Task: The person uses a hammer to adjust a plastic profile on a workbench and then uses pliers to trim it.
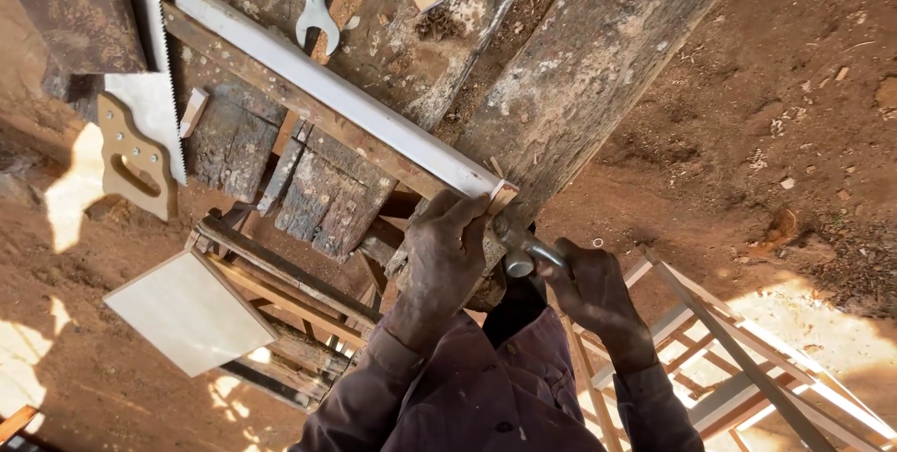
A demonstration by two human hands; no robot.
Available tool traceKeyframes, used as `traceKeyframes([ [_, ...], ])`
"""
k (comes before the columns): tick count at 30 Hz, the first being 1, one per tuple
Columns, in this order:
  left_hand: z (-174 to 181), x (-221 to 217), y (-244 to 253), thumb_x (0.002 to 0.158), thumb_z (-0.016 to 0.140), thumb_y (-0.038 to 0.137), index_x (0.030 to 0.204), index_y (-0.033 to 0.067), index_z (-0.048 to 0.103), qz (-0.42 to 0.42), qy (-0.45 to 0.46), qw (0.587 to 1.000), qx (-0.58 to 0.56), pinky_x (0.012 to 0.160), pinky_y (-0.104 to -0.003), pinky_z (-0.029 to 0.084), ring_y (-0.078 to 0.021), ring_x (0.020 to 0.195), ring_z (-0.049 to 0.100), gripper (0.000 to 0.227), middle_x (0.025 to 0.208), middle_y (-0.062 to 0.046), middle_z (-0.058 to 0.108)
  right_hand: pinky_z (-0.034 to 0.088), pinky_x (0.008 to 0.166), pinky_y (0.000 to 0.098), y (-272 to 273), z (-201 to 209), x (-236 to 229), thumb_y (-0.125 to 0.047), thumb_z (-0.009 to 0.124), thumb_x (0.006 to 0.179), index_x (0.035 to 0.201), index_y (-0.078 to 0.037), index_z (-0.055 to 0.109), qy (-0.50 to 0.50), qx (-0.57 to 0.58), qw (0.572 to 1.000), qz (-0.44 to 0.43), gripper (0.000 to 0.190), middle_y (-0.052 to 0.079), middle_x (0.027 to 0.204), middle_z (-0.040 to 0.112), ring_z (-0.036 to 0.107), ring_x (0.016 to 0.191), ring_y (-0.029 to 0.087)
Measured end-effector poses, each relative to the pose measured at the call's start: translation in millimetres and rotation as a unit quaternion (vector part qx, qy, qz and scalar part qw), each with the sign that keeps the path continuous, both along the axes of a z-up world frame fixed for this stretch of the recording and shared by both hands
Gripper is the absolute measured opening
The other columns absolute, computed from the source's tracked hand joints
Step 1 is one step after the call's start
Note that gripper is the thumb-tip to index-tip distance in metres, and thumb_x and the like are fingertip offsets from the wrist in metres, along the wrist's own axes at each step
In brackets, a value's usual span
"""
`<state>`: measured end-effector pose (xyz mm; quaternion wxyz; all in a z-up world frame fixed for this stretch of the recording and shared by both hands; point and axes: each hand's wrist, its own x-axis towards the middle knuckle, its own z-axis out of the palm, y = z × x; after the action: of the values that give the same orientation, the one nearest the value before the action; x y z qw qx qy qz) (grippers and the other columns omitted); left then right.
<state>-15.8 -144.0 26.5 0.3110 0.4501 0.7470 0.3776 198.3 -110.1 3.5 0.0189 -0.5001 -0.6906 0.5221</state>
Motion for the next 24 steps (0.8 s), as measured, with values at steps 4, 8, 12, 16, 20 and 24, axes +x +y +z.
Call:
traceKeyframes([
  [4, 9, -4, 4, 0.091, 0.070, 0.003, 0.104, 0.0030, 0.076, 0.006, -0.013, 1.000, -0.014, 0.050, -0.041, 0.056, -0.0389, 0.070, 0.072, 0.015, 0.086, -0.020, 0.068, 0.047, 0.046, 0.0399, 4, 17, 0, -0.048, 0.049, 0.098, 0.062, -0.013, 0.053, -0.050, -0.009, 0.998, 0.026, 0.050, 0.018, 0.045, 0.046, 0.061, 0.042, 0.036],
  [8, 8, -8, 7, 0.088, 0.073, 0.001, 0.097, 0.0004, 0.076, 0.009, -0.046, 0.998, -0.034, 0.055, -0.036, 0.058, -0.0334, 0.071, 0.074, 0.009, 0.084, -0.020, 0.069, 0.049, 0.050, 0.0438, 15, 55, -14, -0.053, 0.047, 0.100, 0.061, -0.012, 0.052, -0.120, -0.025, 0.992, 0.024, 0.057, 0.018, 0.043, 0.047, 0.063, 0.044, 0.039],
  [12, 13, -16, 6, 0.086, 0.073, 0.000, 0.094, 0.0013, 0.076, 0.030, -0.091, 0.994, -0.054, 0.055, -0.040, 0.056, -0.0391, 0.073, 0.073, 0.008, 0.084, -0.022, 0.068, 0.052, 0.055, 0.0488, 25, 82, -35, -0.059, 0.043, 0.104, 0.059, -0.010, 0.051, -0.192, -0.041, 0.980, 0.032, 0.067, 0.018, 0.040, 0.047, 0.065, 0.047, 0.042],
  [16, 13, -18, 7, 0.085, 0.076, 0.000, 0.093, 0.0001, 0.075, 0.035, -0.098, 0.993, -0.046, 0.053, -0.041, 0.055, -0.0434, 0.072, 0.073, 0.009, 0.083, -0.024, 0.068, 0.050, 0.052, 0.0506, 14, 59, -18, -0.052, 0.044, 0.106, 0.061, -0.009, 0.052, -0.168, -0.014, 0.985, 0.047, 0.063, 0.017, 0.040, 0.049, 0.065, 0.048, 0.043],
  [20, 6, -20, 2, 0.084, 0.076, 0.003, 0.091, 0.0030, 0.075, 0.034, -0.087, 0.994, -0.058, 0.055, -0.043, 0.057, -0.0394, 0.071, 0.072, 0.007, 0.083, -0.020, 0.067, 0.049, 0.048, 0.0399, 4, 26, -14, -0.055, 0.048, 0.102, 0.061, -0.013, 0.051, -0.045, 0.022, 0.998, 0.036, 0.059, 0.016, 0.044, 0.043, 0.062, 0.046, 0.035],
  [24, 2, -20, -5, 0.085, 0.075, 0.008, 0.093, 0.0058, 0.076, 0.012, -0.097, 0.994, -0.047, 0.050, -0.044, 0.057, -0.0406, 0.071, 0.074, 0.009, 0.086, -0.021, 0.070, 0.040, 0.039, 0.0293, -6, -27, -1, -0.061, 0.043, 0.102, 0.056, -0.016, 0.048, 0.084, 0.059, 0.994, 0.024, 0.065, 0.007, 0.041, 0.037, 0.046, 0.036, 0.015],
])
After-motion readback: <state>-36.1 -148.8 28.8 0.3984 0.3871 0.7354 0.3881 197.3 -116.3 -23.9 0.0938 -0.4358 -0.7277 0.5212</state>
